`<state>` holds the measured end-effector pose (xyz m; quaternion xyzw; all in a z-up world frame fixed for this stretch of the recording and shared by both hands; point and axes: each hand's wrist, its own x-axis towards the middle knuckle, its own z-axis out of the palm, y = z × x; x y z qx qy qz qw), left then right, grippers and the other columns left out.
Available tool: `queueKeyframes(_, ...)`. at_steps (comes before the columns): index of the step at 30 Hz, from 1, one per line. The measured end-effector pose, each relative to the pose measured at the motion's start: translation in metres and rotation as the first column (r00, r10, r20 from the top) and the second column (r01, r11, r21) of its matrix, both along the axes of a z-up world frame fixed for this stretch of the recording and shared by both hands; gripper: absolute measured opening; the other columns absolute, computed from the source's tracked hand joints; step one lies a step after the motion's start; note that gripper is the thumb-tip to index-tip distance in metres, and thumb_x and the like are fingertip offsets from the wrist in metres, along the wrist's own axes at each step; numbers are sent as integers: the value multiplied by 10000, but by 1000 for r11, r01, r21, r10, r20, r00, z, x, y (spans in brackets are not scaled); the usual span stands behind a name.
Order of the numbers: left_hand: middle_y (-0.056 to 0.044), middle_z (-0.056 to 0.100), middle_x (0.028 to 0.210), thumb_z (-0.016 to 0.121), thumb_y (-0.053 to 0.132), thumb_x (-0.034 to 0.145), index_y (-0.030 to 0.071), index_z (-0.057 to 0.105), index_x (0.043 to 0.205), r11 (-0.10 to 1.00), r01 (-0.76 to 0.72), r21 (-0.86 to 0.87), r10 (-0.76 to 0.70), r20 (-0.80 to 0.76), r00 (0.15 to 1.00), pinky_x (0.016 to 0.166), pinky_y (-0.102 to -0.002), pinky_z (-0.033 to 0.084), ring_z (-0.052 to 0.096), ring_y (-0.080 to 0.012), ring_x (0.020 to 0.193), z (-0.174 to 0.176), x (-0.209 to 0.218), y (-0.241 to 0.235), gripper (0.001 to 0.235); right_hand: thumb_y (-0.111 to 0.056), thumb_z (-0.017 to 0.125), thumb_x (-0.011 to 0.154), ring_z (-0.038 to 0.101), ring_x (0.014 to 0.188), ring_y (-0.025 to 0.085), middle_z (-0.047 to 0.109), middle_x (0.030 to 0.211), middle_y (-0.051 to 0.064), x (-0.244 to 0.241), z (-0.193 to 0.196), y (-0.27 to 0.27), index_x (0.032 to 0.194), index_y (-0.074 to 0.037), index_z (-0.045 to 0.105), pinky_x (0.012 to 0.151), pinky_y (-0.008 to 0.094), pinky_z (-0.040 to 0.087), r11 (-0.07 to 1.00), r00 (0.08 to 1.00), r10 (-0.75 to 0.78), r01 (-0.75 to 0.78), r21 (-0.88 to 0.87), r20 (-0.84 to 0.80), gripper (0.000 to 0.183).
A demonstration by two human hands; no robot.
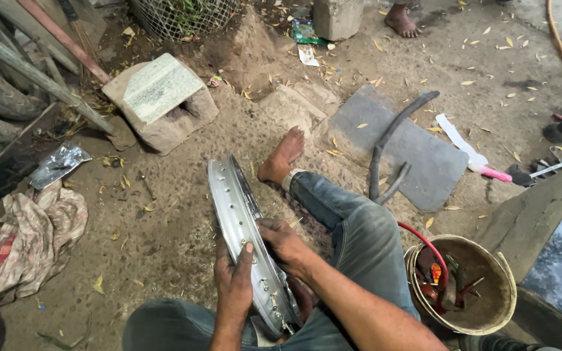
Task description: The person sits on the ground and uses a spoke wrench to tighten the spokes of a motorcycle wheel rim. They rotate the wheel periodically to access different sections of the spokes.
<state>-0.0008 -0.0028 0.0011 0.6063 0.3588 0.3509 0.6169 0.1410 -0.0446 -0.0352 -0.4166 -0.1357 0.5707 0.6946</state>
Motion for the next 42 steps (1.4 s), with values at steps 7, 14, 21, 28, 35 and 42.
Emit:
queueKeyframes(7, -136, 644, 1196, 659, 328, 967, -3, 579, 1319, 969, -12, 248, -3, 57, 998, 956, -382, 494, 620, -227, 1102, 2, 1, 0, 490, -139, 720, 951, 712, 774, 136, 759, 986, 117, -9, -12, 4, 1182, 68, 701, 721, 283, 585, 993, 998, 59, -56, 108, -29, 310)
queueKeyframes(14, -129, 648, 1139, 660, 336, 949, 3, 563, 1276, 965, -72, 251, 77, -7, 997, 911, -381, 524, 641, -220, 1047, 11, -1, -8, 477, -95, 751, 917, 705, 763, 130, 759, 992, 110, -14, -10, 3, 1182, 45, 710, 707, 286, 580, 992, 997, 67, -64, 112, -30, 302)
queueKeyframes(21, -138, 682, 1066, 686, 291, 940, -5, 622, 1223, 993, -19, 115, 24, -41, 999, 845, -386, 544, 655, -218, 975, 12, -2, -1, 414, -103, 674, 915, 689, 849, 83, 769, 1020, 37, 0, -20, -2, 1185, -7, 723, 768, 249, 563, 996, 969, 70, -79, 29, 236, 291)
queueKeyframes(28, -175, 615, 1158, 712, 121, 892, -15, 517, 1355, 805, -108, 584, 156, -32, 987, 849, -384, 541, 648, -277, 1009, 48, -5, 1, 521, -187, 735, 956, 567, 647, 77, 663, 745, -10, 28, -12, -9, 958, -20, 734, 580, 269, 471, 985, 799, -32, 128, -118, 600, 167)
queueKeyframes(35, -177, 642, 985, 701, -8, 921, 6, 707, 1136, 753, 142, 643, -5, -210, 978, 772, -420, 524, 664, -354, 892, 58, -21, 16, 216, -205, 726, 961, 585, 592, 97, 675, 724, 24, 51, -9, -19, 890, -41, 702, 540, 278, 468, 958, 788, -145, 262, -113, 599, 180)
queueKeyframes(42, -107, 670, 937, 740, 54, 926, 13, 659, 968, 882, 152, 446, -93, -153, 984, 617, -338, 550, 713, -228, 758, 58, -18, 24, 100, -196, 685, 997, 593, 596, 146, 669, 730, 63, 71, 6, -20, 906, -56, 654, 562, 291, 480, 918, 852, -298, 380, -117, 431, 170)
